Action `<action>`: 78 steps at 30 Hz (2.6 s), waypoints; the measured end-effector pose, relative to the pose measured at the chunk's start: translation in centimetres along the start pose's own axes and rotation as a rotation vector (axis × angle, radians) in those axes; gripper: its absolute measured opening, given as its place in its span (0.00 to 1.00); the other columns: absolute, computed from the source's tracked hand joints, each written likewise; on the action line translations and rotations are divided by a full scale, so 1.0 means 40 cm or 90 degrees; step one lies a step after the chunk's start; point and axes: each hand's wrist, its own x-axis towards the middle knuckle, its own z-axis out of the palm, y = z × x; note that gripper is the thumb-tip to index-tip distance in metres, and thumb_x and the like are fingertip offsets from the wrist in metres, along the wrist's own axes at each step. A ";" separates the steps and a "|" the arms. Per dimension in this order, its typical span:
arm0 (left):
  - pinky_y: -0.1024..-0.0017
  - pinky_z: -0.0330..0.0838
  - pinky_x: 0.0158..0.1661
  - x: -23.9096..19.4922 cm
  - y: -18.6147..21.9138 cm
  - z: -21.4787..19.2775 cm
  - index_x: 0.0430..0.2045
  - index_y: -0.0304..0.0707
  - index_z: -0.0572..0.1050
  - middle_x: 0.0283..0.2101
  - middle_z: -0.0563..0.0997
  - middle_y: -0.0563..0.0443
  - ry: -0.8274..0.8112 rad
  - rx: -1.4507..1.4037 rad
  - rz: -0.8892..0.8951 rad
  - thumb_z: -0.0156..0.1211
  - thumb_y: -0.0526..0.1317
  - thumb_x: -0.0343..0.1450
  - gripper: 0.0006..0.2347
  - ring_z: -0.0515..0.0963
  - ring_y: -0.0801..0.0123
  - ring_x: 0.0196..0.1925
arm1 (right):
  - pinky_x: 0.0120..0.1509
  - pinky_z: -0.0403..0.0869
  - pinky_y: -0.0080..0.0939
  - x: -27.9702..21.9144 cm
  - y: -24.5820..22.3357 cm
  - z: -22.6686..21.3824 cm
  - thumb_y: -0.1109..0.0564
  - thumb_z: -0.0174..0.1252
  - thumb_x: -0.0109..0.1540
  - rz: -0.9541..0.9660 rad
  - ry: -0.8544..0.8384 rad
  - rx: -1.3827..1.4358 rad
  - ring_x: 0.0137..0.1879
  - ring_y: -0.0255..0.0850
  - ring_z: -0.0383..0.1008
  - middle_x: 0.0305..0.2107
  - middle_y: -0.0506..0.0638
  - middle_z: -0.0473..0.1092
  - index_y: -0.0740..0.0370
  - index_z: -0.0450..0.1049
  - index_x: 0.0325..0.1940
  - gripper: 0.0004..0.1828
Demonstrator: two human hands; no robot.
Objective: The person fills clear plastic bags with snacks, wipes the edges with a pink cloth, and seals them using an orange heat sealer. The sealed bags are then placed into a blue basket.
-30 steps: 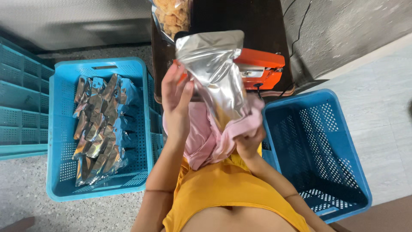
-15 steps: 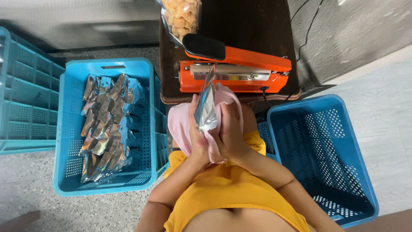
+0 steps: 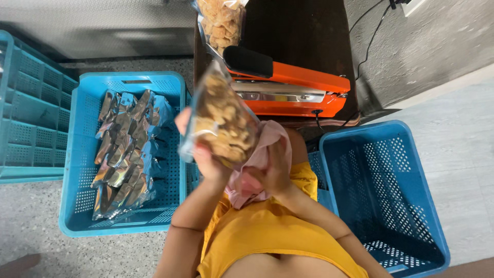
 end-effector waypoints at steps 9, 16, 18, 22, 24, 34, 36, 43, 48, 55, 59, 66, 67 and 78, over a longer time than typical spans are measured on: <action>0.65 0.72 0.59 0.433 -0.014 -0.124 0.58 0.28 0.71 0.54 0.78 0.45 -0.018 0.271 0.262 0.58 0.46 0.81 0.18 0.78 0.66 0.54 | 0.45 0.69 0.29 -0.157 0.224 -0.050 0.60 0.60 0.66 0.225 0.220 0.172 0.39 0.31 0.71 0.41 0.50 0.77 0.68 0.76 0.58 0.18; 0.70 0.63 0.70 0.532 -0.194 -0.182 0.59 0.23 0.71 0.66 0.72 0.47 -0.217 0.206 0.119 0.48 0.52 0.82 0.24 0.73 0.68 0.67 | 0.44 0.70 0.27 -0.248 0.268 -0.040 0.57 0.61 0.69 0.371 0.202 0.292 0.40 0.26 0.67 0.37 0.42 0.71 0.69 0.76 0.59 0.17; 0.69 0.66 0.67 0.523 -0.257 -0.199 0.56 0.23 0.72 0.64 0.75 0.46 -0.219 0.164 0.101 0.47 0.51 0.82 0.23 0.75 0.66 0.64 | 0.47 0.70 0.27 -0.260 0.265 -0.035 0.57 0.60 0.68 0.362 0.182 0.294 0.43 0.26 0.68 0.39 0.42 0.70 0.69 0.73 0.60 0.19; 0.69 0.68 0.61 0.522 -0.382 -0.223 0.56 0.23 0.73 0.53 0.80 0.45 -0.141 0.099 0.059 0.48 0.49 0.82 0.22 0.76 0.68 0.56 | 0.46 0.59 0.35 -0.314 0.288 -0.044 0.58 0.58 0.69 0.485 0.139 0.246 0.39 0.34 0.59 0.37 0.51 0.67 0.74 0.77 0.54 0.15; 0.69 0.68 0.60 0.520 -0.425 -0.223 0.54 0.23 0.74 0.52 0.80 0.45 -0.147 0.075 0.038 0.48 0.49 0.83 0.20 0.77 0.68 0.54 | 0.50 0.59 0.41 -0.326 0.311 -0.047 0.58 0.60 0.71 0.529 0.169 0.352 0.41 0.39 0.60 0.36 0.55 0.67 0.75 0.78 0.52 0.14; 0.69 0.61 0.68 0.524 -0.402 -0.225 0.57 0.29 0.73 0.60 0.68 0.49 -0.209 0.222 0.111 0.47 0.47 0.83 0.17 0.71 0.65 0.65 | 0.79 0.51 0.58 -0.110 0.182 -0.156 0.50 0.60 0.64 0.459 0.169 1.145 0.75 0.54 0.56 0.66 0.58 0.64 0.64 0.61 0.71 0.34; 0.69 0.62 0.66 0.513 -0.368 -0.236 0.62 0.34 0.68 0.62 0.67 0.49 -0.186 0.288 0.103 0.46 0.47 0.83 0.17 0.69 0.67 0.63 | 0.82 0.50 0.58 -0.100 0.188 -0.152 0.51 0.55 0.66 0.390 0.158 1.308 0.74 0.51 0.57 0.63 0.54 0.67 0.62 0.64 0.68 0.27; 0.65 0.69 0.47 0.450 -0.339 -0.526 0.62 0.41 0.68 0.56 0.66 0.46 0.114 0.530 -0.011 0.58 0.43 0.78 0.18 0.68 0.65 0.49 | 0.81 0.57 0.61 -0.162 0.281 -0.149 0.45 0.48 0.72 0.432 0.290 1.186 0.75 0.57 0.61 0.66 0.60 0.64 0.66 0.62 0.71 0.28; 0.41 0.53 0.66 0.310 -0.340 -0.780 0.67 0.45 0.61 0.65 0.73 0.42 0.077 1.009 -0.348 0.69 0.53 0.67 0.35 0.60 0.31 0.69 | 0.86 0.54 0.53 -0.239 0.435 -0.171 0.48 0.49 0.72 0.545 0.243 1.117 0.78 0.50 0.56 0.72 0.59 0.57 0.69 0.57 0.77 0.33; 0.44 0.61 0.62 0.218 -0.395 -0.855 0.72 0.51 0.48 0.75 0.47 0.30 0.266 0.954 -0.591 0.75 0.50 0.60 0.47 0.59 0.30 0.70 | 0.79 0.58 0.61 -0.143 0.331 -0.190 0.51 0.54 0.66 0.432 0.282 1.229 0.76 0.57 0.60 0.71 0.59 0.63 0.64 0.60 0.76 0.34; 0.45 0.65 0.61 0.258 -0.407 -0.880 0.73 0.51 0.44 0.73 0.57 0.33 0.306 0.983 -0.509 0.74 0.49 0.60 0.48 0.65 0.36 0.69 | 0.83 0.62 0.54 -0.141 0.345 -0.196 0.52 0.57 0.62 0.486 0.258 0.998 0.77 0.50 0.64 0.70 0.54 0.65 0.61 0.62 0.76 0.37; 0.52 0.73 0.54 0.257 -0.376 -0.912 0.41 0.37 0.82 0.45 0.82 0.33 0.157 1.035 -0.512 0.66 0.52 0.66 0.19 0.80 0.40 0.53 | 0.80 0.62 0.49 -0.168 0.324 -0.184 0.52 0.62 0.63 0.438 0.197 0.556 0.73 0.45 0.64 0.67 0.51 0.63 0.62 0.60 0.75 0.37; 0.53 0.74 0.51 0.248 -0.372 -0.907 0.38 0.37 0.83 0.41 0.82 0.34 0.160 1.016 -0.454 0.66 0.51 0.66 0.17 0.81 0.42 0.48 | 0.79 0.62 0.49 -0.149 0.307 -0.177 0.53 0.62 0.63 0.454 0.201 0.577 0.72 0.44 0.64 0.66 0.51 0.64 0.62 0.61 0.74 0.37; 0.76 0.69 0.29 0.104 0.113 -0.536 0.25 0.28 0.79 0.24 0.79 0.49 0.117 0.524 -0.333 0.63 0.36 0.71 0.08 0.77 0.74 0.25 | 0.66 0.67 0.44 0.006 0.123 -0.158 0.59 0.62 0.60 0.491 0.149 0.521 0.60 0.41 0.69 0.55 0.51 0.68 0.62 0.64 0.66 0.30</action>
